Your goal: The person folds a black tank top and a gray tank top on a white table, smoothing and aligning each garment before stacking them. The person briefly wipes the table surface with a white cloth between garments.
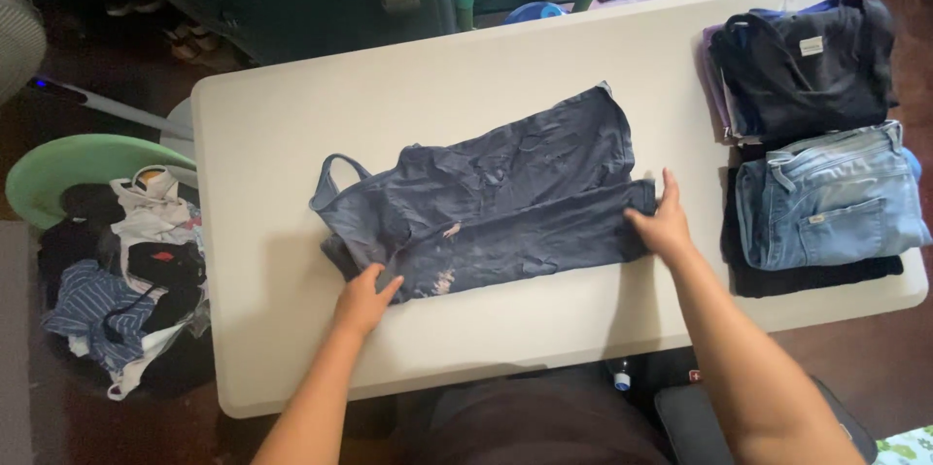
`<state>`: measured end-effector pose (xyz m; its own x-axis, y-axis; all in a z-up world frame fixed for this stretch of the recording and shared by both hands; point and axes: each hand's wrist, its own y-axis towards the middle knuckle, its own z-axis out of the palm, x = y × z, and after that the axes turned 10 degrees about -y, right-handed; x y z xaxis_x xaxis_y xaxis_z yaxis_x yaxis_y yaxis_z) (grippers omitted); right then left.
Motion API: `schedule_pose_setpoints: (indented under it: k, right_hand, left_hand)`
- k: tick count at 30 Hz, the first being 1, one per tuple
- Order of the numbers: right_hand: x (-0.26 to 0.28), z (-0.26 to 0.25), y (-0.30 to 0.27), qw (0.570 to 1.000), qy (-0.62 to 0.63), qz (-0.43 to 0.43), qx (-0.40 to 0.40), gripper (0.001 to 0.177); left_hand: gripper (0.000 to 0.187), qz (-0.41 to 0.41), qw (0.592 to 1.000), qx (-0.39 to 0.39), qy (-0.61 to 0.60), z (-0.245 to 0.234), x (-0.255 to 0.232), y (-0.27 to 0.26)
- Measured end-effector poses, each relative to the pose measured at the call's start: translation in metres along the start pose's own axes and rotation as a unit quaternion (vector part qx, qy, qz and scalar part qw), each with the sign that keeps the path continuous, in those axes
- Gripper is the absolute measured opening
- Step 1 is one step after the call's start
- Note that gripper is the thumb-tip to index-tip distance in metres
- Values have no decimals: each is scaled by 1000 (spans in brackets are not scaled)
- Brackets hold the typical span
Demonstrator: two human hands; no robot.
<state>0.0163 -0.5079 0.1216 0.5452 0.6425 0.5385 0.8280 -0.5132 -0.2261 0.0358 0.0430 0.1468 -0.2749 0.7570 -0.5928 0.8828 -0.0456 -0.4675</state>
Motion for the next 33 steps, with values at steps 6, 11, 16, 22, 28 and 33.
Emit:
schedule_pose_setpoints:
  k: [6, 11, 16, 22, 28, 33]
  right_hand:
    - [-12, -6, -44, 983, -67, -166, -36, 91]
    - [17, -45, -50, 978, -183, -97, 13, 74]
    - [4, -44, -30, 965, -242, -96, 38, 79]
    - [36, -33, 61, 946, -252, -189, -73, 33]
    - [106, -12, 141, 890, -293, -337, -93, 31]
    - [125, 0, 159, 862, -327, -378, -82, 33]
  left_hand:
    - [50, -41, 994, -48, -92, 1, 8, -13]
    - [53, -45, 994, 50, -86, -35, -11, -24]
    - [59, -70, 987, 120, 79, -49, -52, -20]
    - [37, 77, 979, -34, 184, -42, -65, 51]
    - [37, 203, 926, -171, 269, -59, -76, 122]
    - [38, 45, 936, -126, 326, -99, -67, 120]
